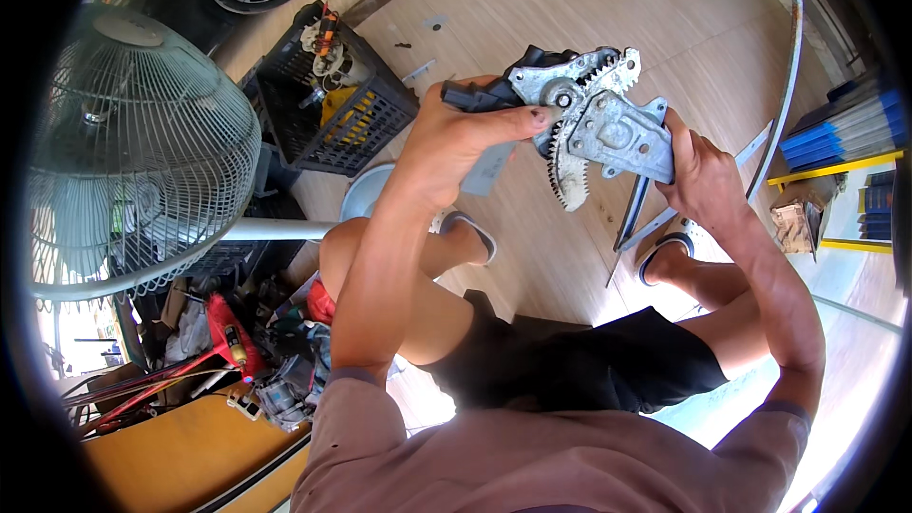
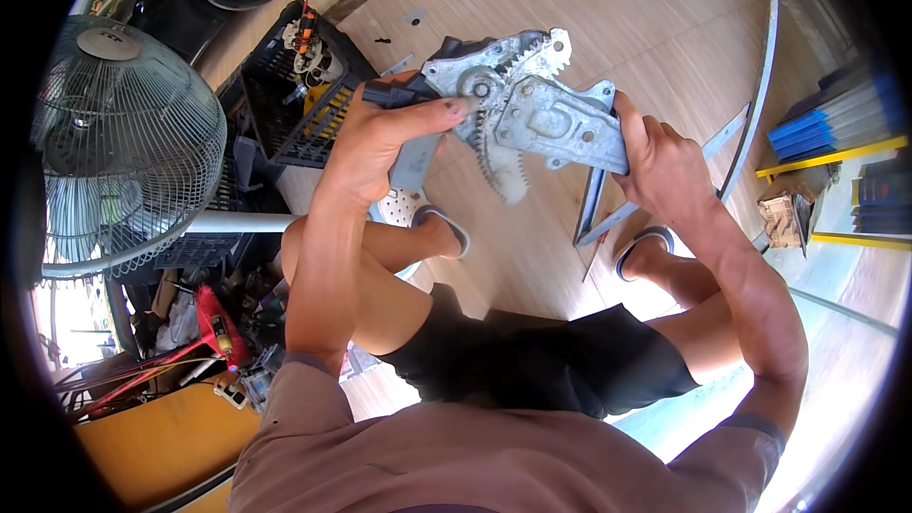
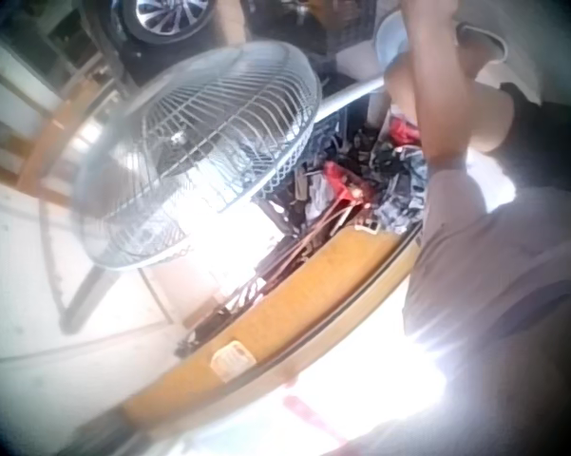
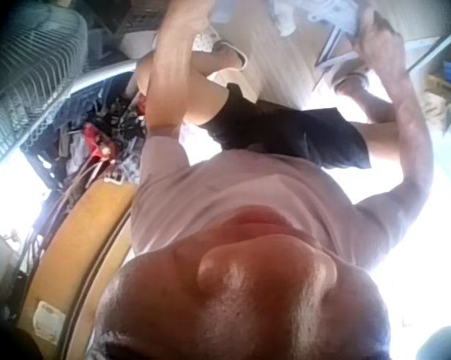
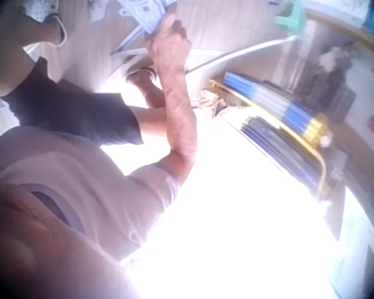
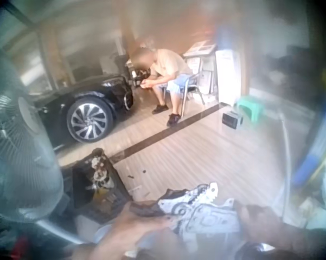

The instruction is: The person assembles a power window motor and regulator assembly by hand, using a screwdriver to tighten screws on the motor casing and then fitting the motor gear onto the regulator gear teeth.

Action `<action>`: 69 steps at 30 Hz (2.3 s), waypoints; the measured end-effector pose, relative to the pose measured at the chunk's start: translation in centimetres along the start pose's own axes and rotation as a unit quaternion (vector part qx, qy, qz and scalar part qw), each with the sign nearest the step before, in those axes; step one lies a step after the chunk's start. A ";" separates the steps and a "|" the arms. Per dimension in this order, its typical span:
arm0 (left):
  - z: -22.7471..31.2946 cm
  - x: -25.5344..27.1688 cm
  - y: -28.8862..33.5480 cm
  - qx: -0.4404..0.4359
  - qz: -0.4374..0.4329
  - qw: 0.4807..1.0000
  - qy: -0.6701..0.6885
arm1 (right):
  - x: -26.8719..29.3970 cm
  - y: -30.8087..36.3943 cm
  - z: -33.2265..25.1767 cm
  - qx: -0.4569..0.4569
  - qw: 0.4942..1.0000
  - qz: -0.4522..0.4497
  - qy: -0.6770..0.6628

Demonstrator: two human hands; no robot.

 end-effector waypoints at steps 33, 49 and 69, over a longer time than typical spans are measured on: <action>-1.5 0.1 0.1 0.026 -0.001 1.000 0.006 | -1.3 -0.6 0.5 0.008 1.000 -0.013 0.007; -2.3 1.6 0.7 0.016 0.070 0.997 -0.021 | -4.3 -2.7 1.2 0.030 0.999 -0.033 -0.015; -8.3 5.2 0.4 0.036 0.175 0.983 -0.048 | -17.5 -7.8 0.3 -0.012 0.987 -0.144 -0.072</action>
Point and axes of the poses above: each hand's wrist, its own y-axis away from the middle knuckle, its own x-axis out of the back of the hand, z = x × y, the point moved 6 cm from there along -y, towards the middle knuckle, and after that the axes turned 13 degrees about -y, right-handed, at the moved point
